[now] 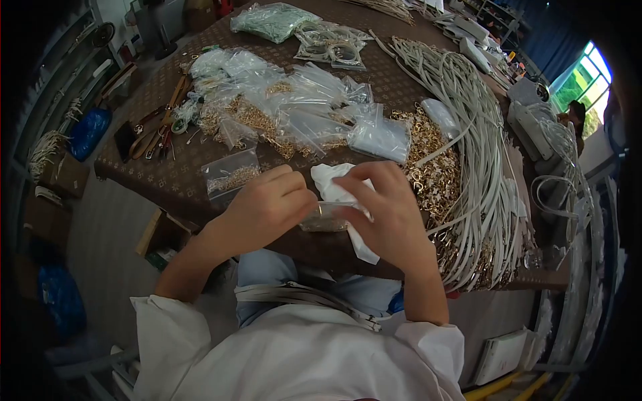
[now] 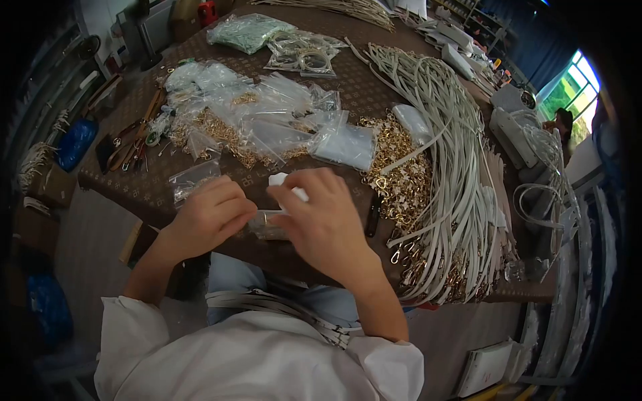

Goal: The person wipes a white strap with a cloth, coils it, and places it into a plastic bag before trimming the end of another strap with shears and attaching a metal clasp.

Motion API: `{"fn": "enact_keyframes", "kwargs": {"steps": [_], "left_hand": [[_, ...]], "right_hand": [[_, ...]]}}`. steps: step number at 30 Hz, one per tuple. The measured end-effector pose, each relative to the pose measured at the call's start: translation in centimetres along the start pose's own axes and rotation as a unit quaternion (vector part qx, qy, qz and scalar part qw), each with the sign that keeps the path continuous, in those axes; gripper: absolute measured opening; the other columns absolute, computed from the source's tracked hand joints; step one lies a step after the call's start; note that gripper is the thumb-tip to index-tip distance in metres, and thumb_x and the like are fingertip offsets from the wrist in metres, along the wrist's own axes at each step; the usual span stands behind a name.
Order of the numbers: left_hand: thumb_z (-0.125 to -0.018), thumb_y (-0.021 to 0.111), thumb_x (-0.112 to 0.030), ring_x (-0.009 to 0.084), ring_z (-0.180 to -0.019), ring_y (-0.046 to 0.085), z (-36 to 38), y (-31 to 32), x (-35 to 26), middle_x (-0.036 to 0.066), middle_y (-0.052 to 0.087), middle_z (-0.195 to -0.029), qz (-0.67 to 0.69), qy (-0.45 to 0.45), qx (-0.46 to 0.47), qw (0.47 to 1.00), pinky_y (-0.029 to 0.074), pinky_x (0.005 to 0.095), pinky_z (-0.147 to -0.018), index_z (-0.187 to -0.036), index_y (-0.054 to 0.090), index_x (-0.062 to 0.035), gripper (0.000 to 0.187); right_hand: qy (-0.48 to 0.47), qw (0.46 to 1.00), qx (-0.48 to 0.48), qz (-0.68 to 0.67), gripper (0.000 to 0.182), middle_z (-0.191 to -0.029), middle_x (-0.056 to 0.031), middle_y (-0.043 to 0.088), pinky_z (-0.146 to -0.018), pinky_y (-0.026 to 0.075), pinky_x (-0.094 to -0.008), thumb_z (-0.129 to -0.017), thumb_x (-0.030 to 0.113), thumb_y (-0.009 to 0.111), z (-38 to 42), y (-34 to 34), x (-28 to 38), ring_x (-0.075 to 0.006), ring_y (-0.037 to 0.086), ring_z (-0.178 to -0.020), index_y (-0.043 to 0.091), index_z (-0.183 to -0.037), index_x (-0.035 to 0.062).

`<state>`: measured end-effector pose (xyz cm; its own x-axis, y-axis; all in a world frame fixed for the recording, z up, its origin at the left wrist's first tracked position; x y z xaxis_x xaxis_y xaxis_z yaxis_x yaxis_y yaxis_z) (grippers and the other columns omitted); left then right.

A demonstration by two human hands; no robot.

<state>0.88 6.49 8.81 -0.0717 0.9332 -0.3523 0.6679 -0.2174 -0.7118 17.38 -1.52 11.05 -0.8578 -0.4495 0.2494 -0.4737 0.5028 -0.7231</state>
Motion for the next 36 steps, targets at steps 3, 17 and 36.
{"fn": "enact_keyframes", "kwargs": {"steps": [3, 17, 36], "left_hand": [[-0.068, 0.061, -0.001, 0.0237, -0.067, 0.045, -0.2, 0.4, -1.0, 0.008, 0.045, -0.071, -0.046, 0.050, 0.039, 0.997, 0.040, 0.0321, -0.060, -0.076, 0.055, -0.0021, 0.010], [-0.068, 0.072, -0.011, 0.0208, -0.094, 0.052, 3.6, 2.4, 2.9, 0.008, 0.053, -0.096, 0.497, -0.238, -0.093, 0.829, 0.042, 0.0309, -0.082, -0.096, 0.056, -0.0013, 0.033], [-0.086, 0.055, -0.034, 0.0251, -0.105, 0.055, -14.2, -3.4, 16.6, 0.018, 0.052, -0.116, 0.388, -0.334, -0.299, 0.805, 0.040, 0.0445, -0.095, -0.125, 0.033, 0.0047, 0.059]], "right_hand": [[-0.071, 0.992, 0.108, -0.010, 0.013, -0.074, -0.0050, 0.049, -0.063, 0.041, -0.0336, -0.068, 0.011, 0.066, -0.2, 1.8, -0.4, -0.0231, 0.050, -0.073, 0.055, -0.071, 0.0062], [0.078, 0.982, -0.006, -0.169, 0.024, -0.058, -0.0055, 0.048, -0.045, 0.037, -0.0288, -0.068, 0.017, 0.073, 3.9, 1.3, -4.3, -0.0195, 0.048, -0.050, 0.054, -0.066, 0.0016], [0.293, 0.903, 0.303, -0.076, 0.015, -0.076, -0.0149, 0.060, -0.063, 0.048, -0.0383, -0.073, 0.012, 0.062, 32.3, 8.3, 0.9, -0.0328, 0.058, -0.071, 0.064, -0.087, 0.0043]]}}
Point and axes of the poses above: each hand's wrist, its own z-axis away from the middle knuckle, its own y-axis out of the palm, x = y × z, the point moved 2 cm from there along -z, towards the middle knuckle
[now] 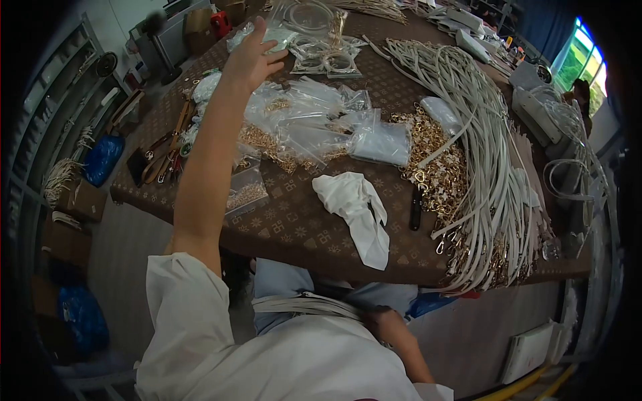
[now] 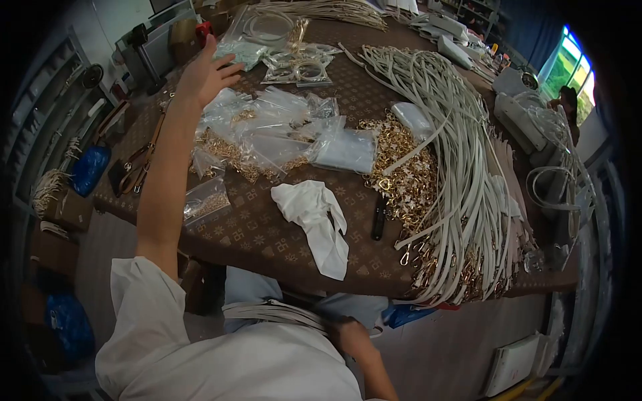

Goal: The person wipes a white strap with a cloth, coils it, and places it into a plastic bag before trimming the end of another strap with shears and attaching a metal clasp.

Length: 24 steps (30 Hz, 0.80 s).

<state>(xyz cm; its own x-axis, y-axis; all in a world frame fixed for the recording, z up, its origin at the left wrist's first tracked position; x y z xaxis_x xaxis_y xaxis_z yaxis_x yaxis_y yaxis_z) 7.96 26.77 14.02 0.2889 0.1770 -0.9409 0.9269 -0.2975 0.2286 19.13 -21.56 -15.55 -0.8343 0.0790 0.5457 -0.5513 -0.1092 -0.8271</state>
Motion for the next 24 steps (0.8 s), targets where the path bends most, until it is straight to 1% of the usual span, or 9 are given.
{"fn": "enact_keyframes", "kwargs": {"steps": [2, 5, 8, 10, 12, 14, 20, 23, 24], "left_hand": [[-0.086, 0.055, -0.036, 0.0247, -0.114, 0.048, 2.2, 0.4, 0.0, 0.018, 0.044, -0.125, 0.034, -0.007, 0.102, 0.994, 0.037, 0.0424, -0.097, -0.130, 0.026, 0.0035, 0.066], [-0.089, 0.052, -0.020, 0.0245, -0.107, 0.053, 10.2, 2.3, -0.2, 0.016, 0.054, -0.115, -0.070, -0.032, 0.253, 0.964, 0.039, 0.0359, -0.095, -0.122, 0.043, 0.0020, 0.041], [-0.087, 0.052, -0.012, 0.0207, -0.099, 0.058, 18.2, 2.0, 1.5, 0.012, 0.060, -0.103, -0.078, -0.133, 0.500, 0.852, 0.046, 0.0318, -0.085, -0.105, 0.057, 0.0018, 0.023], [-0.088, 0.053, -0.018, 0.0178, -0.090, 0.060, 22.2, 2.5, 3.1, 0.009, 0.062, -0.098, -0.094, -0.104, 0.645, 0.751, 0.046, 0.0281, -0.078, -0.103, 0.059, 0.0010, 0.025], [-0.088, 0.053, -0.018, 0.0236, -0.088, 0.059, 26.2, 2.9, 6.4, 0.013, 0.062, -0.096, -0.101, -0.102, 0.700, 0.699, 0.046, 0.0307, -0.077, -0.103, 0.058, 0.0018, 0.026], [-0.087, 0.052, -0.019, 0.0298, -0.086, 0.058, 30.2, 3.5, 10.0, 0.015, 0.061, -0.093, -0.120, -0.041, 0.630, 0.766, 0.046, 0.0337, -0.076, -0.101, 0.059, 0.0014, 0.026], [-0.091, 0.047, -0.022, 0.0267, -0.100, 0.055, 34.6, 2.7, 16.4, 0.016, 0.057, -0.107, -0.183, -0.205, 0.631, 0.725, 0.042, 0.0322, -0.085, -0.111, 0.055, 0.0023, 0.032], [-0.091, 0.046, -0.023, 0.0302, -0.091, 0.058, 34.4, 1.9, 15.9, 0.016, 0.060, -0.100, -0.122, -0.209, 0.586, 0.773, 0.045, 0.0338, -0.080, -0.107, 0.056, 0.0035, 0.033], [-0.092, 0.046, -0.025, 0.0252, -0.091, 0.060, 34.5, 1.6, 16.0, 0.014, 0.061, -0.101, -0.130, -0.186, 0.589, 0.776, 0.045, 0.0321, -0.081, -0.107, 0.057, 0.0032, 0.034]], "right_hand": [[-0.006, 0.999, -0.025, -0.044, 0.016, -0.077, -0.0147, 0.060, -0.064, 0.048, -0.0375, -0.073, 0.013, 0.062, 0.0, -0.6, 0.7, -0.0323, 0.058, -0.072, 0.065, -0.087, 0.0051], [0.003, 0.994, -0.006, -0.111, 0.016, -0.079, -0.0141, 0.060, -0.066, 0.048, -0.0366, -0.072, 0.014, 0.063, -0.3, -2.5, 1.9, -0.0317, 0.058, -0.074, 0.066, -0.086, 0.0063], [0.014, 0.982, 0.048, -0.184, 0.012, -0.084, -0.0111, 0.059, -0.069, 0.047, -0.0392, -0.070, 0.016, 0.064, -0.4, -3.0, 1.7, -0.0321, 0.057, -0.080, 0.065, -0.078, 0.0064], [-0.048, 0.985, 0.017, -0.167, 0.008, -0.084, -0.0117, 0.057, -0.071, 0.046, -0.0383, -0.071, 0.011, 0.063, -0.6, -3.2, 1.8, -0.0308, 0.055, -0.082, 0.063, -0.076, 0.0042], [-0.045, 0.979, 0.041, -0.194, 0.005, -0.083, -0.0113, 0.056, -0.070, 0.045, -0.0376, -0.073, 0.007, 0.062, -1.2, -3.6, 1.8, -0.0305, 0.053, -0.081, 0.060, -0.076, 0.0024], [-0.019, 0.965, 0.036, -0.260, 0.005, -0.083, -0.0123, 0.057, -0.068, 0.045, -0.0359, -0.077, 0.006, 0.059, -1.7, -4.2, 1.9, -0.0297, 0.054, -0.080, 0.057, -0.078, 0.0016], [0.110, 0.942, 0.099, -0.301, 0.011, -0.075, -0.0100, 0.060, -0.061, 0.045, -0.0297, -0.083, 0.011, 0.058, -2.3, -6.2, 3.1, -0.0199, 0.057, -0.066, 0.055, -0.086, 0.0008], [0.121, 0.938, 0.110, -0.307, 0.013, -0.066, -0.0082, 0.059, -0.055, 0.043, -0.0303, -0.082, 0.013, 0.060, -1.1, -5.4, 2.8, -0.0193, 0.053, -0.056, 0.056, -0.085, 0.0013], [0.130, 0.915, 0.124, -0.361, 0.013, -0.064, -0.0051, 0.057, -0.054, 0.041, -0.0276, -0.082, 0.014, 0.060, -1.3, -6.1, 3.0, -0.0144, 0.051, -0.056, 0.056, -0.082, 0.0015]]}}
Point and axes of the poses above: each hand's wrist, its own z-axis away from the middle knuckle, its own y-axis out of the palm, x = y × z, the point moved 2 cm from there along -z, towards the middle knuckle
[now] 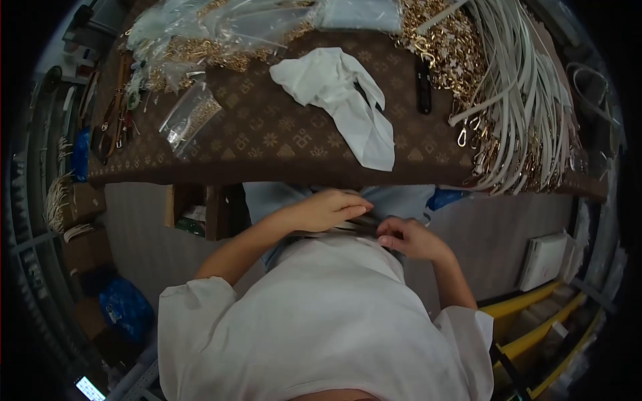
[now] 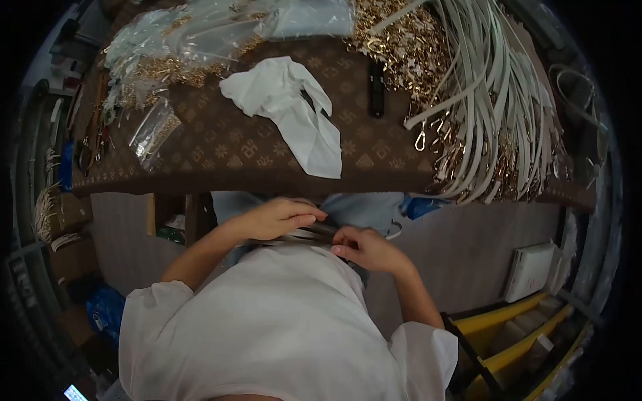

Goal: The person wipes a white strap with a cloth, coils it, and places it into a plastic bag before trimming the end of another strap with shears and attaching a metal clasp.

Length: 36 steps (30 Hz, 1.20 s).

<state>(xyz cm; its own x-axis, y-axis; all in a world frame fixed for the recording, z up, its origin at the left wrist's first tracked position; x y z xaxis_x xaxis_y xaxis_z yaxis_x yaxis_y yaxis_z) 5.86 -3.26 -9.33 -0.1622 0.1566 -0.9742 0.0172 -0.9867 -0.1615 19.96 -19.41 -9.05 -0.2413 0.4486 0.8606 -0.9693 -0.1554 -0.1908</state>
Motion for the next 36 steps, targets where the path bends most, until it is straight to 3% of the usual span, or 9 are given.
{"fn": "enact_keyframes", "kwargs": {"steps": [2, 4, 8, 12, 16, 21, 25, 31, 36], "left_hand": [[-0.091, 0.046, -0.025, 0.0198, -0.084, 0.059, 0.3, 0.4, -0.3, 0.011, 0.061, -0.093, 0.108, -0.067, 0.027, 0.991, 0.045, 0.0293, -0.076, -0.106, 0.058, 0.0023, 0.033], [-0.091, 0.047, -0.024, 0.0145, -0.078, 0.058, 0.6, -0.3, -0.8, 0.008, 0.061, -0.085, 0.205, -0.131, 0.046, 0.969, 0.045, 0.0265, -0.071, -0.105, 0.059, 0.0014, 0.032], [-0.090, 0.046, -0.013, 0.0042, -0.057, 0.043, 4.0, -4.6, -2.3, -0.001, 0.048, -0.059, 0.214, -0.187, 0.097, 0.954, 0.034, 0.0199, -0.053, -0.095, 0.062, 0.0028, 0.023], [-0.089, 0.048, -0.014, 0.0031, -0.050, 0.037, 5.5, -6.4, -4.6, -0.004, 0.043, -0.053, 0.193, -0.190, 0.043, 0.962, 0.030, 0.0199, -0.047, -0.086, 0.063, 0.0019, 0.022], [-0.090, 0.048, -0.015, 0.0034, -0.050, 0.037, 2.8, -4.0, -7.1, -0.003, 0.043, -0.053, 0.136, -0.177, 0.064, 0.973, 0.029, 0.0201, -0.046, -0.083, 0.062, 0.0008, 0.022], [-0.090, 0.048, -0.017, 0.0041, -0.049, 0.038, 5.5, -6.1, -7.6, -0.003, 0.045, -0.054, 0.146, -0.174, -0.004, 0.974, 0.030, 0.0209, -0.046, -0.082, 0.061, 0.0009, 0.023], [-0.090, 0.048, -0.017, 0.0043, -0.049, 0.040, 7.4, -7.6, -7.4, -0.002, 0.047, -0.054, 0.115, -0.171, -0.015, 0.978, 0.031, 0.0208, -0.046, -0.081, 0.061, 0.0010, 0.023], [-0.088, 0.050, -0.018, 0.0054, -0.049, 0.041, 4.6, -5.9, -8.9, -0.001, 0.049, -0.053, 0.103, -0.146, 0.046, 0.983, 0.033, 0.0223, -0.048, -0.080, 0.061, -0.0022, 0.020], [-0.089, 0.048, -0.012, 0.0072, -0.051, 0.048, 7.0, -7.5, -9.3, 0.000, 0.054, -0.057, 0.073, -0.131, 0.035, 0.988, 0.036, 0.0226, -0.048, -0.089, 0.061, 0.0000, 0.018]], "right_hand": [[0.009, 0.998, 0.018, -0.057, 0.014, -0.063, -0.0020, 0.056, -0.052, 0.040, -0.0249, -0.082, 0.015, 0.061, 0.2, -1.0, 0.8, -0.0095, 0.049, -0.056, 0.057, -0.079, 0.0016], [0.023, 0.973, -0.121, -0.194, 0.015, -0.063, 0.0038, 0.053, -0.051, 0.035, -0.0203, -0.081, 0.014, 0.063, 0.6, -3.0, 0.9, -0.0032, 0.044, -0.058, 0.057, -0.074, 0.0020], [-0.022, 0.954, -0.264, -0.139, 0.012, -0.065, 0.0044, 0.052, -0.051, 0.035, -0.0198, -0.081, 0.012, 0.063, 4.9, -9.7, -2.1, -0.0034, 0.043, -0.058, 0.059, -0.076, 0.0015], [-0.002, 0.979, -0.202, -0.017, 0.012, -0.063, 0.0014, 0.052, -0.051, 0.035, -0.0205, -0.080, 0.012, 0.062, 5.6, -9.9, -0.9, -0.0049, 0.045, -0.057, 0.060, -0.079, -0.0001], [-0.223, 0.968, -0.117, 0.008, 0.013, -0.060, -0.0028, 0.052, -0.050, 0.035, -0.0216, -0.078, 0.011, 0.064, -0.8, -2.5, 7.7, -0.0064, 0.045, -0.054, 0.059, -0.079, -0.0017], [-0.094, 0.949, -0.240, -0.182, 0.012, -0.060, 0.0026, 0.052, -0.049, 0.032, -0.0195, -0.074, 0.008, 0.066, -0.5, -6.4, 6.9, -0.0030, 0.042, -0.054, 0.057, -0.069, 0.0009], [-0.069, 0.976, -0.185, -0.092, 0.010, -0.060, 0.0037, 0.052, -0.049, 0.032, -0.0193, -0.074, 0.005, 0.066, 0.2, -8.7, 6.1, -0.0027, 0.042, -0.055, 0.058, -0.069, 0.0011], [-0.234, 0.971, -0.046, 0.020, 0.007, -0.059, 0.0026, 0.052, -0.047, 0.032, -0.0201, -0.076, 0.004, 0.063, -3.2, -2.0, 11.5, -0.0038, 0.043, -0.055, 0.060, -0.075, -0.0022], [-0.145, 0.970, -0.059, -0.186, 0.009, -0.057, 0.0021, 0.050, -0.046, 0.027, -0.0205, -0.075, 0.005, 0.063, -2.4, -5.1, 7.7, -0.0036, 0.039, -0.052, 0.059, -0.070, -0.0021]]}}
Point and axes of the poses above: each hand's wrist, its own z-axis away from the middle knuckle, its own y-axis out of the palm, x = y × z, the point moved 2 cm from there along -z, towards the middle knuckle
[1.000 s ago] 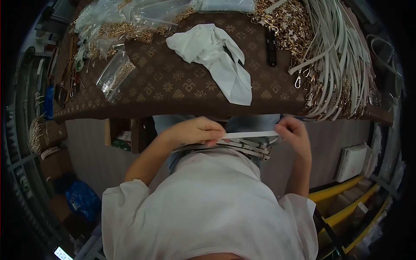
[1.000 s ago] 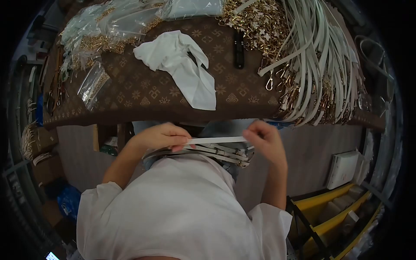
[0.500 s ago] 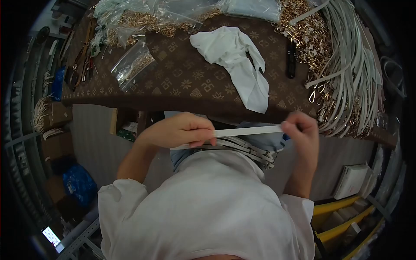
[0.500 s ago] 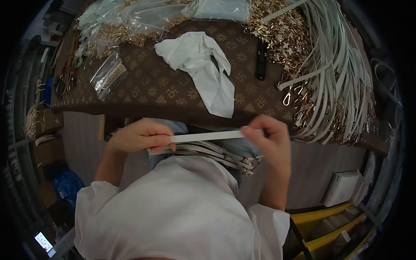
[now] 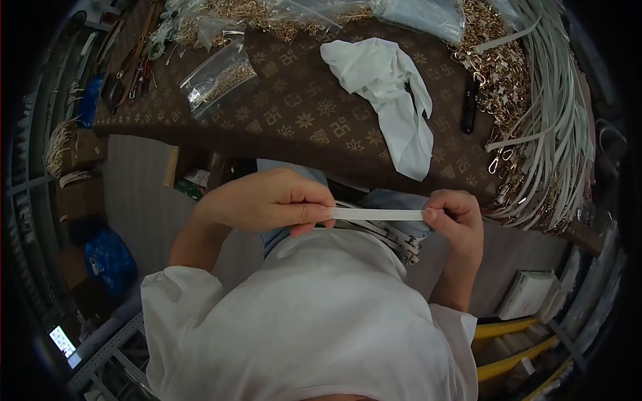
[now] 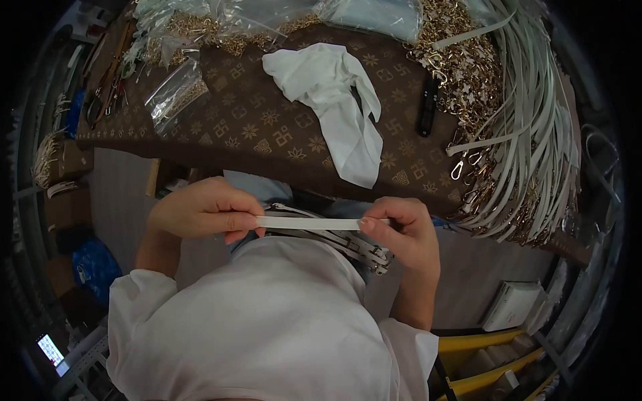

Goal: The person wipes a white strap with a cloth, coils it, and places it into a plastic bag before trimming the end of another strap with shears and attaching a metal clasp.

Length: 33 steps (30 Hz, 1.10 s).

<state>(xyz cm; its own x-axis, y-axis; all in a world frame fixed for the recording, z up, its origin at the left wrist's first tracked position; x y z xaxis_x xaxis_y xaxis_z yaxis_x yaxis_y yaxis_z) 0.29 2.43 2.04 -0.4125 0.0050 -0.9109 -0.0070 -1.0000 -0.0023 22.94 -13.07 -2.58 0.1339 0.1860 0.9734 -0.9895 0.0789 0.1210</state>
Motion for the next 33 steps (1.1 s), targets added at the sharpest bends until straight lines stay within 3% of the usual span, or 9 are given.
{"fn": "enact_keyframes", "kwargs": {"steps": [14, 22, 25, 27, 28, 29, 30, 32, 33], "left_hand": [[-0.084, 0.051, -0.009, 0.0046, -0.052, 0.047, 1.3, -0.2, -0.1, 0.001, 0.055, -0.059, 0.067, 0.017, -0.013, 0.998, 0.033, 0.0197, -0.046, -0.091, 0.062, 0.0020, 0.017], [-0.078, 0.061, -0.008, 0.0027, -0.050, 0.040, 0.8, 0.5, -0.3, 0.000, 0.053, -0.057, 0.142, -0.011, -0.083, 0.986, 0.027, 0.0207, -0.043, -0.074, 0.062, 0.0015, 0.010], [-0.074, 0.066, -0.008, 0.0039, -0.053, 0.043, 0.0, 0.9, -0.3, -0.002, 0.051, -0.056, -0.003, -0.021, -0.119, 0.993, 0.029, 0.0212, -0.045, -0.067, 0.059, 0.0011, 0.013], [-0.072, 0.070, -0.013, 0.0107, -0.062, 0.050, -0.8, 0.9, 0.2, 0.003, 0.053, -0.065, -0.174, 0.061, -0.290, 0.939, 0.040, 0.0217, -0.058, -0.074, 0.058, 0.0009, 0.019], [-0.072, 0.070, -0.013, 0.0107, -0.062, 0.050, -1.6, 0.9, 0.1, 0.003, 0.053, -0.065, -0.178, 0.072, -0.281, 0.940, 0.040, 0.0217, -0.058, -0.074, 0.058, 0.0009, 0.019], [-0.072, 0.070, -0.013, 0.0144, -0.070, 0.052, -1.6, 0.4, -0.6, 0.005, 0.053, -0.073, -0.240, 0.154, -0.492, 0.823, 0.041, 0.0235, -0.065, -0.078, 0.058, 0.0016, 0.020], [-0.071, 0.071, -0.012, 0.0181, -0.078, 0.054, -1.3, 0.3, -1.1, 0.007, 0.054, -0.081, -0.280, 0.226, -0.670, 0.649, 0.043, 0.0252, -0.071, -0.081, 0.058, 0.0024, 0.022], [-0.077, 0.065, -0.014, 0.0219, -0.093, 0.052, -1.2, 1.0, -0.9, 0.011, 0.053, -0.098, -0.264, 0.247, -0.647, 0.671, 0.040, 0.0286, -0.083, -0.093, 0.056, 0.0029, 0.025], [-0.081, 0.061, -0.014, 0.0216, -0.093, 0.052, -2.0, 1.4, -1.0, 0.012, 0.054, -0.098, -0.173, 0.246, -0.559, 0.773, 0.040, 0.0284, -0.083, -0.096, 0.055, 0.0023, 0.023]], "right_hand": [[-0.037, 0.998, -0.038, -0.015, 0.012, -0.061, 0.0002, 0.050, -0.049, 0.027, -0.0212, -0.073, 0.007, 0.063, 0.7, -1.3, -1.4, -0.0052, 0.039, -0.055, 0.056, -0.068, -0.0016], [-0.051, 0.993, 0.070, 0.083, 0.010, -0.059, -0.0032, 0.052, -0.046, 0.032, -0.0221, -0.079, 0.006, 0.059, 0.0, 0.6, 0.5, -0.0084, 0.044, -0.051, 0.058, -0.073, -0.0028], [-0.036, 0.982, 0.161, 0.088, 0.010, -0.060, -0.0027, 0.053, -0.045, 0.034, -0.0204, -0.084, 0.006, 0.055, -0.4, 3.5, 2.0, -0.0076, 0.047, -0.050, 0.059, -0.081, -0.0022], [-0.040, 0.992, 0.097, 0.063, 0.010, -0.060, -0.0022, 0.053, -0.046, 0.034, -0.0199, -0.085, 0.007, 0.054, -1.0, 5.1, 2.0, -0.0071, 0.047, -0.050, 0.058, -0.085, -0.0018], [-0.046, 0.997, 0.045, 0.032, 0.010, -0.060, -0.0018, 0.053, -0.046, 0.035, -0.0194, -0.087, 0.007, 0.052, -1.3, 5.7, 2.0, -0.0065, 0.047, -0.050, 0.058, -0.090, -0.0015], [-0.049, 0.998, 0.033, 0.036, 0.010, -0.060, -0.0018, 0.053, -0.046, 0.035, -0.0194, -0.087, 0.007, 0.052, -1.5, 6.2, 2.4, -0.0065, 0.047, -0.050, 0.058, -0.090, -0.0015], [-0.038, 0.999, -0.019, -0.028, 0.010, -0.061, -0.0019, 0.053, -0.046, 0.036, -0.0200, -0.088, 0.007, 0.051, -1.8, 6.5, 2.7, -0.0064, 0.048, -0.051, 0.057, -0.091, -0.0013], [-0.033, 0.992, -0.077, -0.092, 0.011, -0.061, -0.0020, 0.053, -0.047, 0.037, -0.0206, -0.089, 0.007, 0.050, -2.7, 7.6, 2.8, -0.0062, 0.049, -0.052, 0.056, -0.093, -0.0012], [-0.080, 0.993, -0.075, -0.051, 0.012, -0.064, -0.0014, 0.055, -0.047, 0.037, -0.0189, -0.090, 0.008, 0.048, -3.2, 8.3, 2.6, -0.0048, 0.048, -0.053, 0.055, -0.094, -0.0012]]}}
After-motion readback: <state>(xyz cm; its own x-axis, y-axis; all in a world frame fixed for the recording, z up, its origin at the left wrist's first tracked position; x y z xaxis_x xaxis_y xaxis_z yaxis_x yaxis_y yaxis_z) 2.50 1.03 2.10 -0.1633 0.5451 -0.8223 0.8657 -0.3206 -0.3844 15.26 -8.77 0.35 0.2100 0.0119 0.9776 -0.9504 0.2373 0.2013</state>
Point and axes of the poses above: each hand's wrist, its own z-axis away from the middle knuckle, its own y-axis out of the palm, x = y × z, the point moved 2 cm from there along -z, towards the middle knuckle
